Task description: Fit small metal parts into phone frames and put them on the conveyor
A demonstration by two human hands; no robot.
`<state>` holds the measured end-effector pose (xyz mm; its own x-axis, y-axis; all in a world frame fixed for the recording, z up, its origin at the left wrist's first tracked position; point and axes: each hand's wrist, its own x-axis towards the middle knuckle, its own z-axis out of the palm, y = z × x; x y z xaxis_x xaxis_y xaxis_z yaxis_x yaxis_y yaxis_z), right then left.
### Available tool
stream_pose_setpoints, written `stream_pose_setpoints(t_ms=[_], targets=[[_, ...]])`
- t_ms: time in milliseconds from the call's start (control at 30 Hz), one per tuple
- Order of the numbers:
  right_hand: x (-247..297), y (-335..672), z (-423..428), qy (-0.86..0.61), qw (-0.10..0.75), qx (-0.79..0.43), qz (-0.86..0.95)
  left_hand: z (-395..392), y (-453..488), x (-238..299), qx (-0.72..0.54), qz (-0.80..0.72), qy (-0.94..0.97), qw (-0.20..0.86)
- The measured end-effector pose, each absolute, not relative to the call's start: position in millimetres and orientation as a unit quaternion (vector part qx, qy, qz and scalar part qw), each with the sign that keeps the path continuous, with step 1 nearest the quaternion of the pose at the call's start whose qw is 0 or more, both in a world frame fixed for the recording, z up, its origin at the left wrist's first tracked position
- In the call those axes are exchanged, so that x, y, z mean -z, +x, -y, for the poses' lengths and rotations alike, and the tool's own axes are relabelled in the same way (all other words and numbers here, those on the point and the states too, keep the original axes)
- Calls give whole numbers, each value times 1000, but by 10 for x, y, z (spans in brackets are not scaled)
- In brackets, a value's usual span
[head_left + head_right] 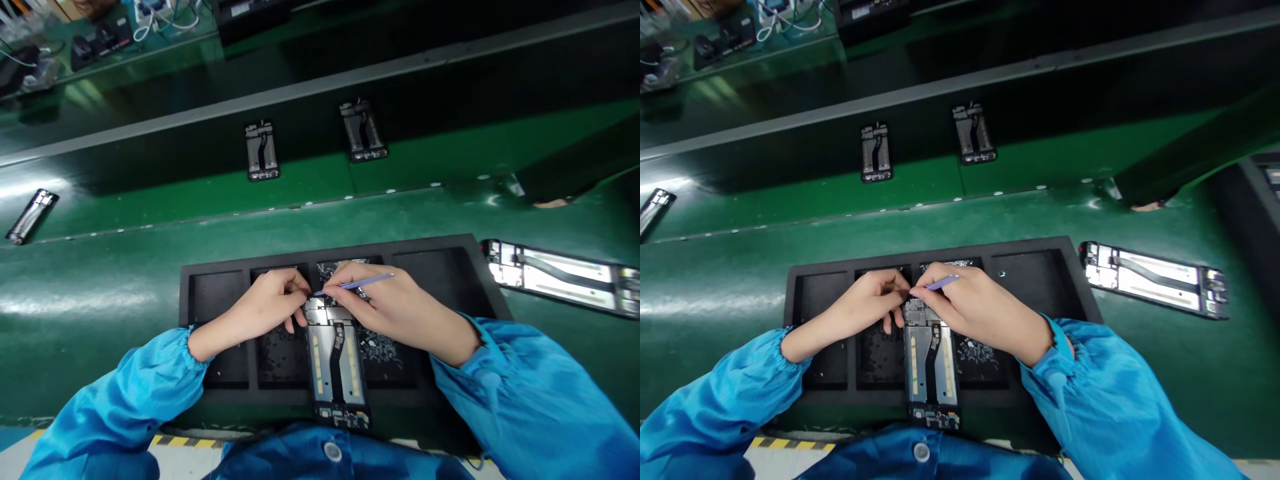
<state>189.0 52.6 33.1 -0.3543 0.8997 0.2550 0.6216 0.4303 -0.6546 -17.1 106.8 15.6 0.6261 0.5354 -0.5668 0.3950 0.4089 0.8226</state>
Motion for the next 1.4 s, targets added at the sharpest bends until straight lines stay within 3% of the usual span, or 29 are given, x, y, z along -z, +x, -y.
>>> stream_pose_setpoints(t_ms=[400,667,1400], targets=[[-326,1903,-525,-474,305,-238,791,-1058,-148,-175,-58,-436,551,709],[-495,2006,-550,-626,458,-185,604,-1055,-130,-161,-54,-450,551,700],[-409,1924,-604,-573,337,-199,720,-1127,-123,-250,-47,-465,605,644]])
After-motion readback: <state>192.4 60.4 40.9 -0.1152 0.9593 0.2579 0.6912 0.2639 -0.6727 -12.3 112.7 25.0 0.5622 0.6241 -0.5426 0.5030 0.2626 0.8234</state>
